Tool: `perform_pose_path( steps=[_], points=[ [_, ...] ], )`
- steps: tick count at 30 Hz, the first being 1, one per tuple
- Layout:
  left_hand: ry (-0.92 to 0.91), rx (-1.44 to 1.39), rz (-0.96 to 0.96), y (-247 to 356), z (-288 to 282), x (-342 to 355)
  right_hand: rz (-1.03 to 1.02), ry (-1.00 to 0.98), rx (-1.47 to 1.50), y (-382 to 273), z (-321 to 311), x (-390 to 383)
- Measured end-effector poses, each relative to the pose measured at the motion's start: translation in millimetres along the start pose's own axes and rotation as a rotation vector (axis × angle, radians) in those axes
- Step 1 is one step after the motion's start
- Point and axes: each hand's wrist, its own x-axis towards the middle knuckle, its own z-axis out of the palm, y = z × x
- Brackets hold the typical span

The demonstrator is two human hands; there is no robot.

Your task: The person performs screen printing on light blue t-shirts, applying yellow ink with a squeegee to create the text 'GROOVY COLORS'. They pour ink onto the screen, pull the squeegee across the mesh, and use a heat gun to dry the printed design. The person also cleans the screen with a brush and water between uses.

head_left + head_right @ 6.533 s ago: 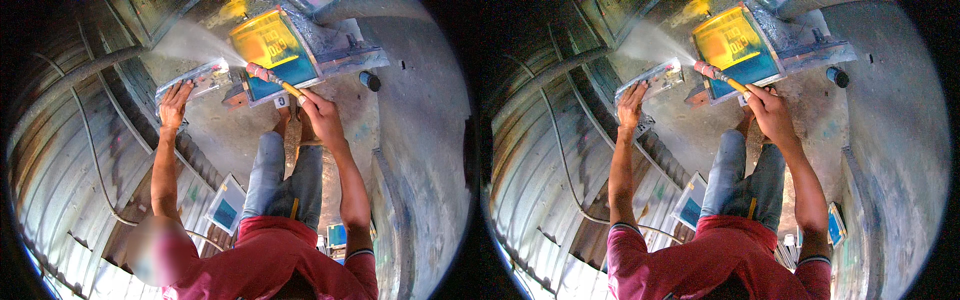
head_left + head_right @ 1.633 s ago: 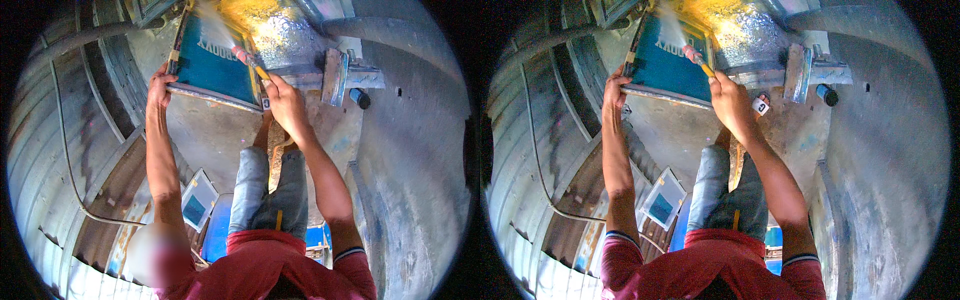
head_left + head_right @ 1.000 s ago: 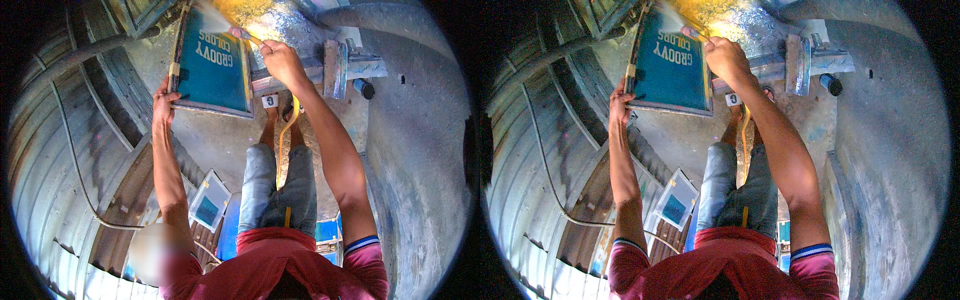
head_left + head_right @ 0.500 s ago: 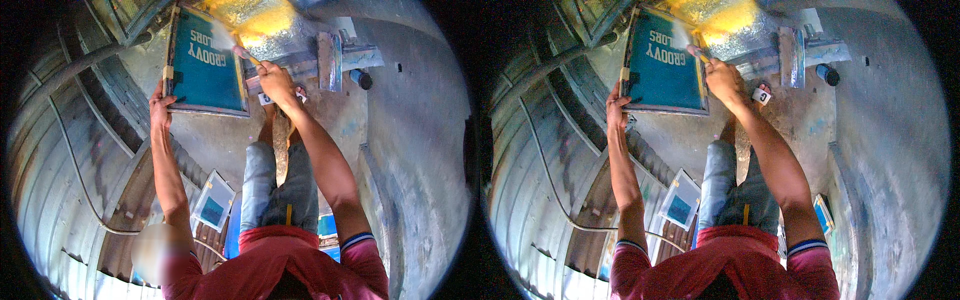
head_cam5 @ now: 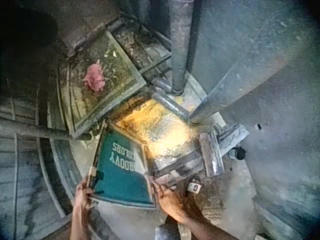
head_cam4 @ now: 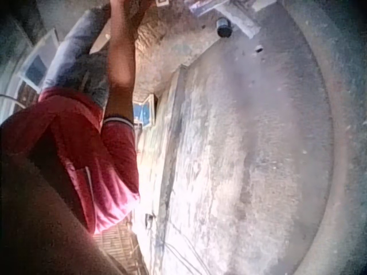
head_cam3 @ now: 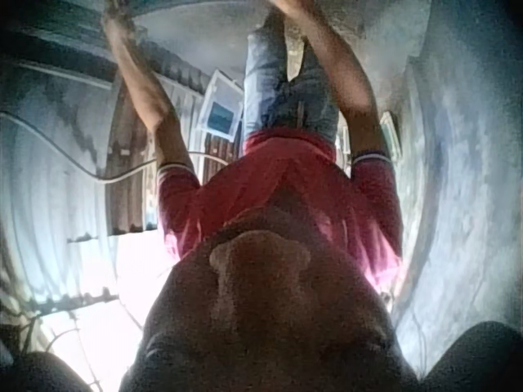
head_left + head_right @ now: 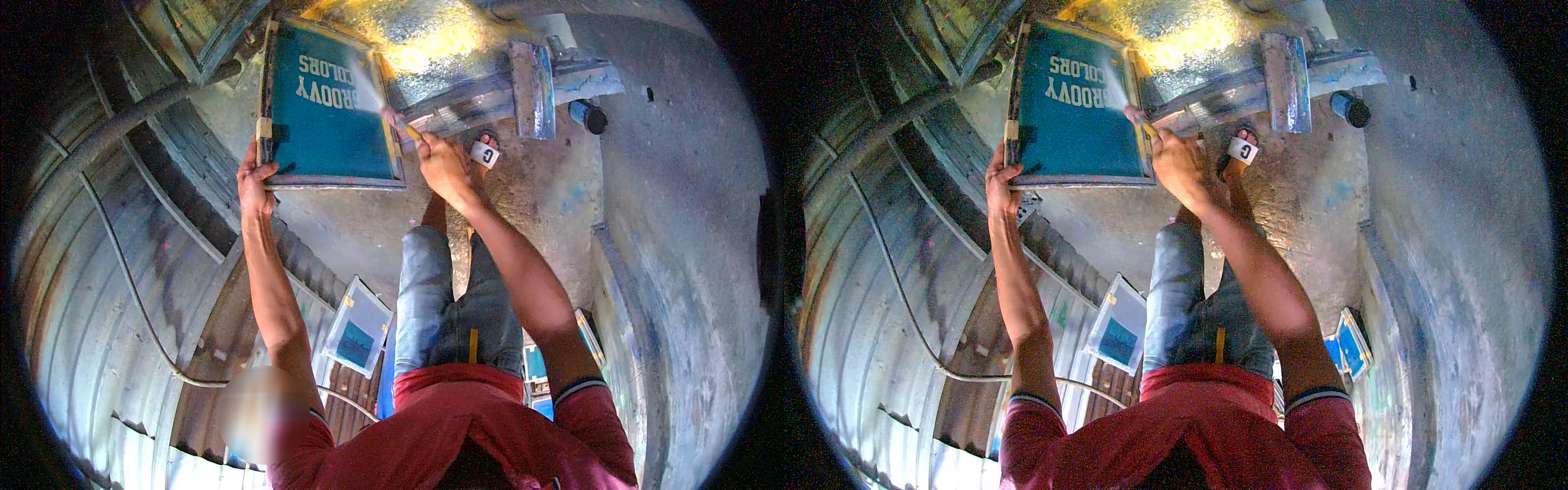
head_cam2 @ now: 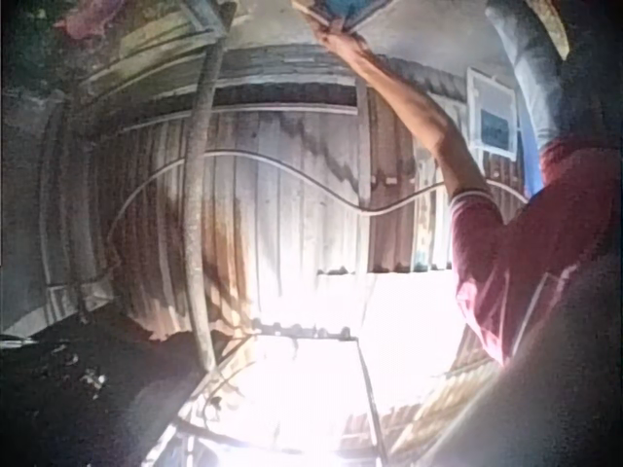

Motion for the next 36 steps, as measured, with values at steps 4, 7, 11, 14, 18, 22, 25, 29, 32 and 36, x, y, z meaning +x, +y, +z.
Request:
perform_pose_path(
  steps=[4, 7, 11, 14, 18, 22, 25, 29, 32, 36],
  points=[
    [0.019, 0.032, 0.009, 0.9, 2.4, -1.4, 0.085, -0.004, 0.002, 31.6, 13.8, -4.5],
    [0.000, -0.007, -0.019, 7.8, 11.2, -3.7, 0.047, 0.128, 0.024, 33.4, 14.9, 6.1],
    [0.006, 0.013, 0.018, 2.7, 5.4, -0.8, 0.011, 0.160, 0.105, 31.0, 7.4, 16.2],
    [0.005, 0.013, 0.000, 2.4, 4.5, -0.1, 0.008, 0.127, 0.110, 32.2, -0.1, 20.4],
    [0.016, 0.013, 0.012, 7.9, 11.2, -4.1, 0.005, 0.153, 0.128, 25.8, -6.6, 19.3],
    [0.021, 0.000, 0.014, 10.4, 19.0, -6.3, 0.008, 0.130, 0.120, 26.0, -8.7, 20.2],
    [0.012, 0.027, 0.041, 6.8, 14.1, -3.2, 0.036, 0.114, 0.108, 30.3, -5.5, 17.1],
    [-0.029, -0.008, -0.013, 9.1, 19.3, -1.8, 0.131, 0.106, 0.037, 42.8, -0.6, 15.9],
    [-0.015, 0.018, -0.004, 10.9, 20.4, -1.3, 0.044, 0.151, 0.116, 21.4, -7.7, 3.8],
    [0.002, 0.052, 0.024, 11.4, 22.3, -3.7, -0.029, 0.189, 0.251, -25.9, -20.8, -22.2]
  ],
)
